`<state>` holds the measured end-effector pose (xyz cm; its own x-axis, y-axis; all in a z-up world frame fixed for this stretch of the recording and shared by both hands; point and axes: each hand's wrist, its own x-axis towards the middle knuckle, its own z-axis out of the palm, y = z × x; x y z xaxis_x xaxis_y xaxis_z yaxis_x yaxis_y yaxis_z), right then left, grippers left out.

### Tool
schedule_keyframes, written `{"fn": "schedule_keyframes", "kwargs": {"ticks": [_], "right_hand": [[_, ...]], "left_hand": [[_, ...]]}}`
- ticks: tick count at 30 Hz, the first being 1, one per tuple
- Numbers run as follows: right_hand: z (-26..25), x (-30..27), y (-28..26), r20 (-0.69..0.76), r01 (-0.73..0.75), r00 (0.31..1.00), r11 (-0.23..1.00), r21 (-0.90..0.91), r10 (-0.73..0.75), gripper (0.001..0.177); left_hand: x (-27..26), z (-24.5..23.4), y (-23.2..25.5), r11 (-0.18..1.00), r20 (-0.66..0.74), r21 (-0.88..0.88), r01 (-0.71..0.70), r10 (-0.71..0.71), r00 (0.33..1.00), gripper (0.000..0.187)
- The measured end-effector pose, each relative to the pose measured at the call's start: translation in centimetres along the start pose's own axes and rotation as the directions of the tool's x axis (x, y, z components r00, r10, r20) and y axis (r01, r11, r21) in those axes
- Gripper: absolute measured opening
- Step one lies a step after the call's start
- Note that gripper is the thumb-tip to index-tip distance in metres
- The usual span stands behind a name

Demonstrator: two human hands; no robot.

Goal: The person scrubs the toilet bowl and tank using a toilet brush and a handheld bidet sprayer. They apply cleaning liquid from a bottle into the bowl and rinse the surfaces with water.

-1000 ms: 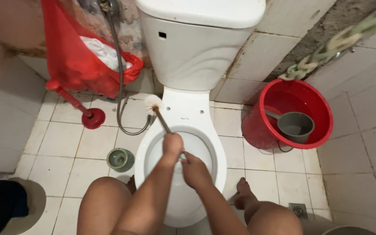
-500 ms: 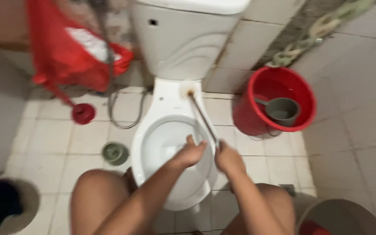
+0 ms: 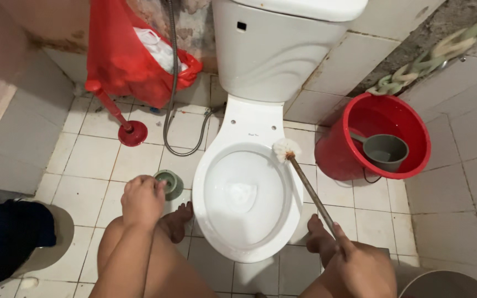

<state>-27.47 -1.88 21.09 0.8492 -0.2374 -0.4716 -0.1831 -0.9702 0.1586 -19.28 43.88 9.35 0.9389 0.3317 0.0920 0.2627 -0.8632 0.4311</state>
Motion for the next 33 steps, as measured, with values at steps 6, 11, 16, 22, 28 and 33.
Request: {"fn": "schedule_keyframes", "kwargs": {"ticks": [6,11,16,22,28,33], "right_hand": [[-3.7,6.6,-8.5,0.077,-0.060,0.996,0.920,0.388,0.032,0.068],[-2.7,7.1,-13.8,0.094,0.090,0.989,0.974,0.208,-0.112,0.067],[-2.3,8.6,-9.4,0.092,0.016,0.995,0.983,0.183,-0.034,0.063],[0.7,5.8,-9.2,0.066,0.179,0.982,0.984,0.001,-0.178,0.076],[-1.6,4.8,-8.7,0.131,0.210,0.970,0.977,-0.032,-0.205,0.089],[-1.4,6.3,-9.6,0.091,0.048,0.994,0.986,0.157,-0.063,0.063]], "left_hand": [[2.9,-0.5,2.2,0.972,0.025,-0.183,0.147,-0.145,0.989,0.031],[2.9,0.0,3.5,0.940,-0.070,-0.322,0.114,-0.144,0.987,0.030],[3.2,0.2,3.1,0.927,-0.025,-0.335,0.170,-0.189,0.982,0.030],[3.0,0.5,2.3,0.943,-0.059,-0.300,0.142,-0.166,0.984,0.032],[2.7,0.5,2.0,0.942,-0.035,-0.298,0.152,-0.170,0.985,0.034],[2.6,-0.2,2.3,0.935,0.020,-0.285,0.213,-0.216,0.976,0.035]]}}
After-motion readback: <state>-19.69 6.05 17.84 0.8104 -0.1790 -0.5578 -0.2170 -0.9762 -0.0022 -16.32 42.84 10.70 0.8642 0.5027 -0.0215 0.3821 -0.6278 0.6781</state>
